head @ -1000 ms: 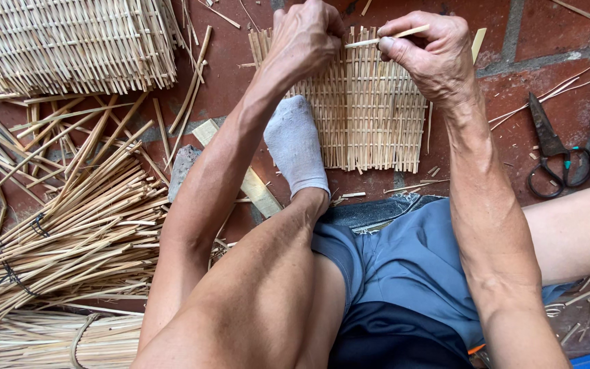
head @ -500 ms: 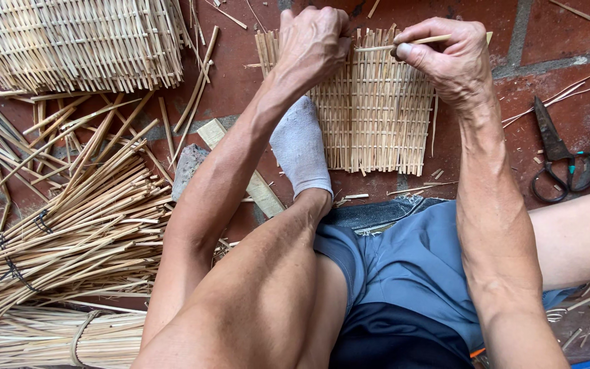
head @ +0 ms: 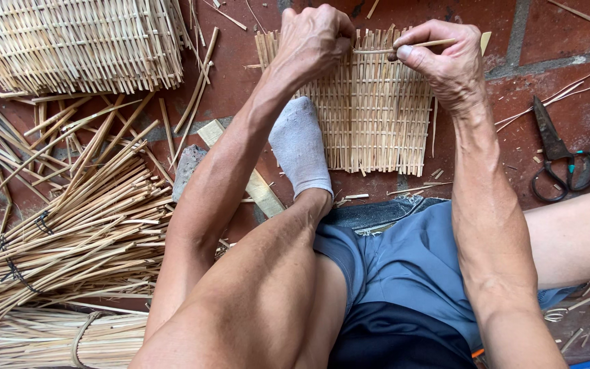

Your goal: The person weaves thin bamboo strips into a small mat, then applies glue to a cardboard square using a roller and presses the mat onto it. The person repeats this process with another mat, stacking the finished units.

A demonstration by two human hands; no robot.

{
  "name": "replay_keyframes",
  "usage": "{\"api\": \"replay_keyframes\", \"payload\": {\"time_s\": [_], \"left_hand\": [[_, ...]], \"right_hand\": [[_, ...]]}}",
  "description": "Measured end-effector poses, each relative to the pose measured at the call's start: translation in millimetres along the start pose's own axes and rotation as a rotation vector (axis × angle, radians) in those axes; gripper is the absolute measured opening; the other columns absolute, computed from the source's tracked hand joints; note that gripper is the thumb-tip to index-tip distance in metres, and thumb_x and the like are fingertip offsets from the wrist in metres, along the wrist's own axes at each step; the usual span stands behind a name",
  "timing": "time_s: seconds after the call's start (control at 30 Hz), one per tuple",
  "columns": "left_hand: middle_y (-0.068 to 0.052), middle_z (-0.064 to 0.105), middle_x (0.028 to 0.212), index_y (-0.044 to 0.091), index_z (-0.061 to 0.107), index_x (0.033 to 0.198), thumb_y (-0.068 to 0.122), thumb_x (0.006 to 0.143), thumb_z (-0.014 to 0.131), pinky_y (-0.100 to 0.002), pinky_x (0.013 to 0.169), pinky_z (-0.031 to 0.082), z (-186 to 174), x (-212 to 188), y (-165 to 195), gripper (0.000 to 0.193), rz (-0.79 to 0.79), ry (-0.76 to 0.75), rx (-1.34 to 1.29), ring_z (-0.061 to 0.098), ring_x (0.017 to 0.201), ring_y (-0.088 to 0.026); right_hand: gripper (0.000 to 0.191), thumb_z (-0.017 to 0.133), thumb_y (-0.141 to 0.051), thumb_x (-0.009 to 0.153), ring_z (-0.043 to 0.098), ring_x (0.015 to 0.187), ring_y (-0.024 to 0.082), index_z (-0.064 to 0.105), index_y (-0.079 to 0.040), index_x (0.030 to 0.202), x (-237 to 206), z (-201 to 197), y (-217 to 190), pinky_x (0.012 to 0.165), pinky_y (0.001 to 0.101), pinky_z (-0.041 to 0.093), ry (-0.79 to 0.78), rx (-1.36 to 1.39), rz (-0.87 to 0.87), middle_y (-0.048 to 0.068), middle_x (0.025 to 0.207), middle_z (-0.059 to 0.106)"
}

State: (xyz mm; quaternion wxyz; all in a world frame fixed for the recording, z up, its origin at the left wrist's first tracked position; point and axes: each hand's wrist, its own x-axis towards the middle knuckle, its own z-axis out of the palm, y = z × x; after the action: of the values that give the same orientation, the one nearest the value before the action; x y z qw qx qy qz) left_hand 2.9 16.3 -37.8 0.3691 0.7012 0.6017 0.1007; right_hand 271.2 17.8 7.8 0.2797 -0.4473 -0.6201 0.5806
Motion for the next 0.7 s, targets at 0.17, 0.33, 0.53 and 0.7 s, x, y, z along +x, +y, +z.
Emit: {"api": "replay_keyframes", "payload": {"time_s": [0.17, 0.33, 0.53, 0.7], "left_hand": [[-0.001, 0.072, 0.066, 0.016, 0.078, 0.082, 0.011, 0.091, 0.067, -0.039, 0.072, 0.032, -0.3, -8.0, 1.7, 0.015, 0.068, 0.115, -0.054, 0.053, 0.053, -0.012], [-0.002, 0.063, 0.065, 0.013, 0.070, 0.078, 0.008, 0.086, 0.067, -0.041, 0.077, 0.034, 8.4, -26.7, 8.8, 0.011, 0.131, 0.323, 0.089, 0.049, 0.065, -0.017], [-0.003, 0.058, 0.085, 0.012, 0.066, 0.091, 0.019, 0.098, 0.073, -0.041, 0.088, 0.037, 6.4, -51.7, 20.1, 0.011, 0.339, 0.521, 0.259, 0.052, 0.081, -0.019], [0.001, 0.059, 0.091, 0.015, 0.070, 0.104, 0.020, 0.094, 0.075, -0.041, 0.092, 0.041, -4.4, -55.8, 22.1, 0.012, 0.444, 0.567, 0.252, 0.056, 0.087, -0.017]], "right_hand": [[0.010, 0.076, -0.007, 0.103, 0.072, 0.091, 0.012, 0.078, -0.003, 0.113, -2.3, 6.9, -4.4, 0.081, 0.0267, 0.060, 0.032, -0.008, 0.014, 0.008, 0.101, 0.076], [0.011, 0.073, -0.005, 0.102, 0.074, 0.092, 0.012, 0.076, -0.003, 0.112, 2.1, 15.5, -6.7, 0.081, 0.0262, 0.062, 0.058, 0.009, 0.002, 0.008, 0.102, 0.077], [0.010, 0.075, -0.012, 0.104, 0.072, 0.079, 0.011, 0.077, -0.003, 0.110, 23.4, 27.0, -18.8, 0.064, 0.0254, 0.058, 0.003, -0.102, 0.032, 0.008, 0.096, 0.078], [0.012, 0.075, -0.012, 0.104, 0.070, 0.076, 0.010, 0.080, -0.001, 0.103, 47.2, 42.1, -27.5, 0.066, 0.0254, 0.057, -0.092, -0.163, -0.023, 0.008, 0.088, 0.077]]}}
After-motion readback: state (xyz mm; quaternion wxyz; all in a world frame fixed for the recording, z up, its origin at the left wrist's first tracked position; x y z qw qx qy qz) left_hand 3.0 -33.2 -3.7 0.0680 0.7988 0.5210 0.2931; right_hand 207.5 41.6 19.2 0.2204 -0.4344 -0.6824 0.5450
